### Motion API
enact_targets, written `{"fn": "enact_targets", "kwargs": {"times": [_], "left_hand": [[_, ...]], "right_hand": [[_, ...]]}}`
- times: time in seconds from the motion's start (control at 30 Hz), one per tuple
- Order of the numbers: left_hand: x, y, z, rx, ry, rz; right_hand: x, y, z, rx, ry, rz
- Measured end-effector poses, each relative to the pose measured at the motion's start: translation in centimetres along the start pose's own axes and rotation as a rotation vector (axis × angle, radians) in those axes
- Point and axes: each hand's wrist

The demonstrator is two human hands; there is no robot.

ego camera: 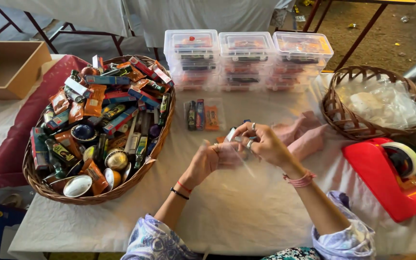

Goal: Organizing small travel-sized toiletries and supplies into plastic containers and bags.

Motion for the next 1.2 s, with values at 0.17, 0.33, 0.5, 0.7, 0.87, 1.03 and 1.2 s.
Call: {"fn": "enact_targets", "kwargs": {"times": [0.17, 0.33, 0.5, 0.7, 0.87, 1.03, 1.2], "left_hand": [[-0.2, 1.9, 1.5, -0.368, 0.072, -0.417], [0.3, 3.7, 0.7, -0.245, -0.045, -0.773], [0.4, 3.6, 0.5, -0.107, -0.038, -0.926], [-0.1, 3.4, 2.0, -0.148, -0.119, -0.902], [-0.4, 2.5, 2.2, -0.23, -0.177, -0.874], [-0.5, 1.4, 1.8, -0.366, -0.128, -0.8], [-0.8, -0.6, 1.9, -0.874, -0.013, -0.875]], "right_hand": [[-2.5, 2.1, -5.8, 0.017, 0.111, -0.071], [-2.1, 3.2, -9.0, 0.232, 0.166, -0.309], [-0.8, 1.6, -8.2, 0.792, 0.487, -0.208], [-0.3, 0.9, -8.5, 0.583, 0.514, -0.249], [0.1, 0.0, -9.0, 0.164, 0.054, -0.218], [-0.5, 0.7, -10.6, 0.109, 0.128, -0.299], [-0.6, 1.3, -11.4, -0.071, 0.189, -0.357]]}}
Point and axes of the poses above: each hand's wrist, its own x-axis away from the middle knuckle, its own y-axis out of the back of the hand, z = x × y, and after that the axes turned 7 degrees about -x, right-handed
